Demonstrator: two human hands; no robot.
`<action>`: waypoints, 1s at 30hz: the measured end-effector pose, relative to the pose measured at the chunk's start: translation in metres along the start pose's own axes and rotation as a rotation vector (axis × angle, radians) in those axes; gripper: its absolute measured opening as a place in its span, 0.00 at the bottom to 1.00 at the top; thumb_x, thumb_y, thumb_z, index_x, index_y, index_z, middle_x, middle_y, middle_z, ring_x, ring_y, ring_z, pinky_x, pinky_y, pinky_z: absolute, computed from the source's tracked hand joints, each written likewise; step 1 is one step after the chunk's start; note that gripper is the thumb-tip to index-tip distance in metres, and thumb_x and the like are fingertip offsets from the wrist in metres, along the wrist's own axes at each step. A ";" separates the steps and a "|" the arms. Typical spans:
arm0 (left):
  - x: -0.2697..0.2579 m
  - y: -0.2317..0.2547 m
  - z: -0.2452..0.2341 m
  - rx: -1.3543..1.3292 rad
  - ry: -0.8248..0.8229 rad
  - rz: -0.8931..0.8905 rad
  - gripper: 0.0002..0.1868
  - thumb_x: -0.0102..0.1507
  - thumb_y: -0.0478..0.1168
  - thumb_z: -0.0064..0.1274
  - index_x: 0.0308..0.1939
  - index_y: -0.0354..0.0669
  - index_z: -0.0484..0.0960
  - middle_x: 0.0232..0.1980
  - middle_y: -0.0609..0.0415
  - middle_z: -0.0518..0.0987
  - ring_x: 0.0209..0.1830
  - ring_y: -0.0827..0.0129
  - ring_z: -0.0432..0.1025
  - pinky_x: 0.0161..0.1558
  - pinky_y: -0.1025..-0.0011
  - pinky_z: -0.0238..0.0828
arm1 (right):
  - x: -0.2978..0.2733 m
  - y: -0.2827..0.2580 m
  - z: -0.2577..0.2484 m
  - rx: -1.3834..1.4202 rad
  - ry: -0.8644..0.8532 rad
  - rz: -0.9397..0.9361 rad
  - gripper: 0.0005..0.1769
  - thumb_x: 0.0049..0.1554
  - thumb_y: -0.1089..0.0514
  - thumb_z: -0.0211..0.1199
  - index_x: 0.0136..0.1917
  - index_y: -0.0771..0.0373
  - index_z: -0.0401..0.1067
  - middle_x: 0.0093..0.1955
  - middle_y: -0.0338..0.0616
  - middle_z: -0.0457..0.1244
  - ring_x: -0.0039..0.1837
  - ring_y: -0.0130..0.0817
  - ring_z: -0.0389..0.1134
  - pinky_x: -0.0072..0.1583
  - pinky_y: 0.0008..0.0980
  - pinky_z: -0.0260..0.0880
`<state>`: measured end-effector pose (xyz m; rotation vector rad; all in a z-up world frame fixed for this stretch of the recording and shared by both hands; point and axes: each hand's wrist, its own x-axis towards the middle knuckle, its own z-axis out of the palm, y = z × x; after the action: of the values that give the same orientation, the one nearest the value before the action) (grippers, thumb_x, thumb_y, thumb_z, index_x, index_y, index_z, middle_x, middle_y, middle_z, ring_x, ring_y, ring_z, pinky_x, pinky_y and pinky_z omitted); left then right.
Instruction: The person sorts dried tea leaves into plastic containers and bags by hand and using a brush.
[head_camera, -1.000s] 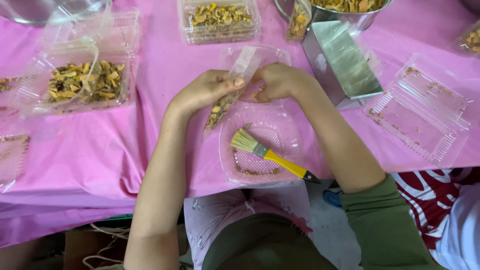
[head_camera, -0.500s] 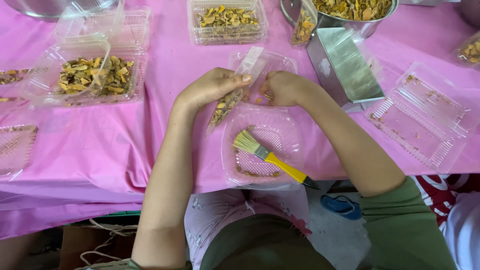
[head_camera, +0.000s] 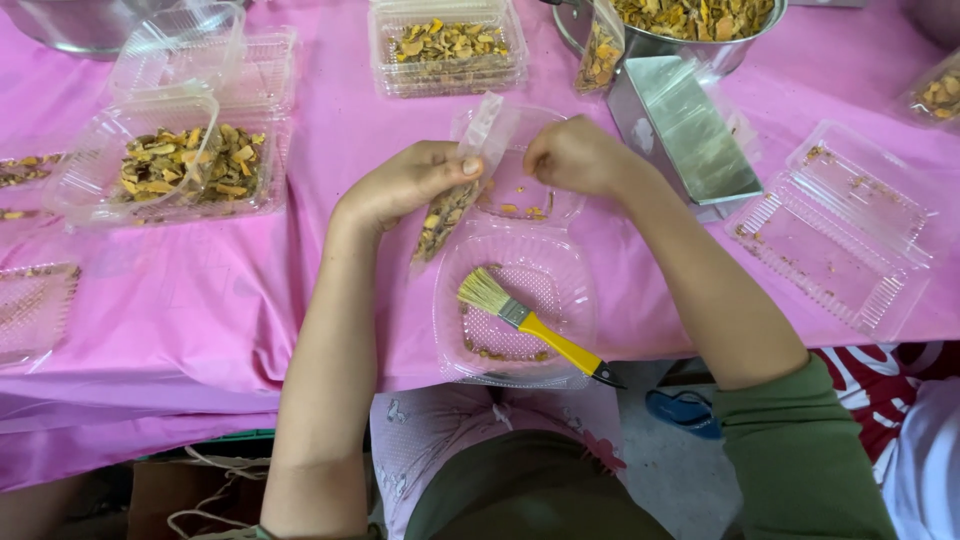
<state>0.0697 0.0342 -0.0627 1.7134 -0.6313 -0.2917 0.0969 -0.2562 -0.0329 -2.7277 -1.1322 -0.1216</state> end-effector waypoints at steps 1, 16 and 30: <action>-0.020 0.043 0.008 -0.001 0.004 0.002 0.36 0.62 0.66 0.56 0.46 0.30 0.83 0.35 0.41 0.80 0.35 0.51 0.79 0.37 0.55 0.79 | -0.006 -0.021 -0.026 -0.003 -0.001 -0.004 0.09 0.53 0.55 0.65 0.48 0.49 0.81 0.46 0.42 0.72 0.57 0.46 0.73 0.60 0.48 0.72; -0.044 0.099 0.026 1.003 0.657 0.354 0.56 0.51 0.68 0.71 0.69 0.33 0.68 0.36 0.58 0.79 0.45 0.59 0.74 0.46 0.52 0.72 | 0.013 -0.139 -0.123 0.561 0.622 0.055 0.08 0.55 0.70 0.66 0.47 0.59 0.77 0.46 0.36 0.70 0.47 0.22 0.70 0.51 0.20 0.74; -0.050 0.108 0.033 0.234 0.011 0.005 0.44 0.53 0.76 0.53 0.57 0.45 0.83 0.45 0.45 0.84 0.49 0.48 0.79 0.52 0.55 0.74 | -0.018 -0.050 -0.023 0.143 0.128 0.026 0.09 0.53 0.62 0.64 0.48 0.61 0.79 0.45 0.51 0.72 0.55 0.52 0.74 0.59 0.51 0.71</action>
<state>-0.0153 0.0208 0.0258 1.9352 -0.6828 -0.2112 0.0487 -0.2386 -0.0062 -2.5681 -1.0292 -0.2002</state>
